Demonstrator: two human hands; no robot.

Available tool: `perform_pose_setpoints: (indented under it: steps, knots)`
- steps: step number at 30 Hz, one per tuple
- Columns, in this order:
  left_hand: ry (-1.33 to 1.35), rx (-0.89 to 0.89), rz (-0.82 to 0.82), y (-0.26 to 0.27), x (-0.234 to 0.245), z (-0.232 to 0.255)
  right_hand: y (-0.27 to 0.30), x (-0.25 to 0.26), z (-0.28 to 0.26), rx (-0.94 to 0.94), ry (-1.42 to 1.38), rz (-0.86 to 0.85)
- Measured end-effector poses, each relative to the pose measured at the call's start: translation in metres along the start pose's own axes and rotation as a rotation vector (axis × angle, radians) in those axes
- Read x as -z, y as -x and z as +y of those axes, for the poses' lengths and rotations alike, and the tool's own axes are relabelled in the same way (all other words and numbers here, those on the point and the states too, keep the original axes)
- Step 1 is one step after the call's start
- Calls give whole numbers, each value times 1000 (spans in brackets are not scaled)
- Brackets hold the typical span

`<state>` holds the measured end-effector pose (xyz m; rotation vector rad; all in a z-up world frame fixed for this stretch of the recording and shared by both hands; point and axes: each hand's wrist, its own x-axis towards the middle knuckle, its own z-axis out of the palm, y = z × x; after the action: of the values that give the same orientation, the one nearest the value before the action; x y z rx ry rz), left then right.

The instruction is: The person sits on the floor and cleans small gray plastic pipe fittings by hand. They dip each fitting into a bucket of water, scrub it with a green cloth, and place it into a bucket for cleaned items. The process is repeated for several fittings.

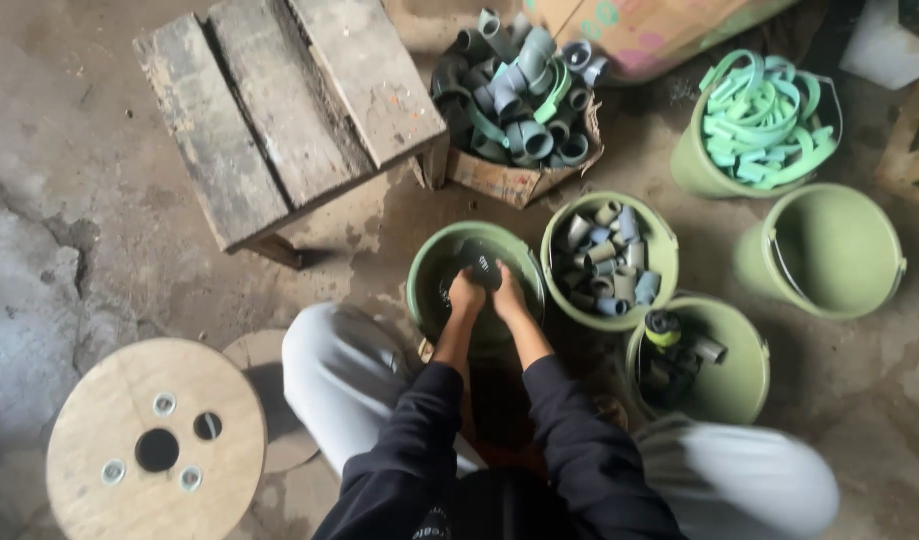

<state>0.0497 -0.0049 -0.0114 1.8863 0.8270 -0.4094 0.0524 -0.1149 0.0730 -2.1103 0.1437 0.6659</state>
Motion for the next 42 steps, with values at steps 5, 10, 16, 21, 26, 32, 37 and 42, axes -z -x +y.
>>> perform_pose_setpoints:
  steps: [5, 10, 16, 21, 26, 32, 37, 42]
  knots:
    - [-146, 26, -13, -26, -12, -11, -36, -19, 11, -167, 2, -19]
    - [-204, -10, -18, -20, 1, 2, -62, -43, 29, -173, -59, 35]
    - [-282, -88, -46, 7, 19, 28, -73, -49, 29, 13, 47, 202]
    - [734, -54, 121, 37, 24, 26, -44, -38, 17, -3, 0, 217]
    - [569, -85, 180, 70, 54, 50, 21, -2, -39, 100, -165, 242]
    - [558, -521, 71, 200, 125, 149, 106, 57, -107, 429, -213, 437]
    - [583, -914, -32, 285, 168, 188, 169, 90, -150, 758, -154, 676]
    - [66, -695, 105, 111, 55, 33, 73, 23, -38, -42, -525, 243]
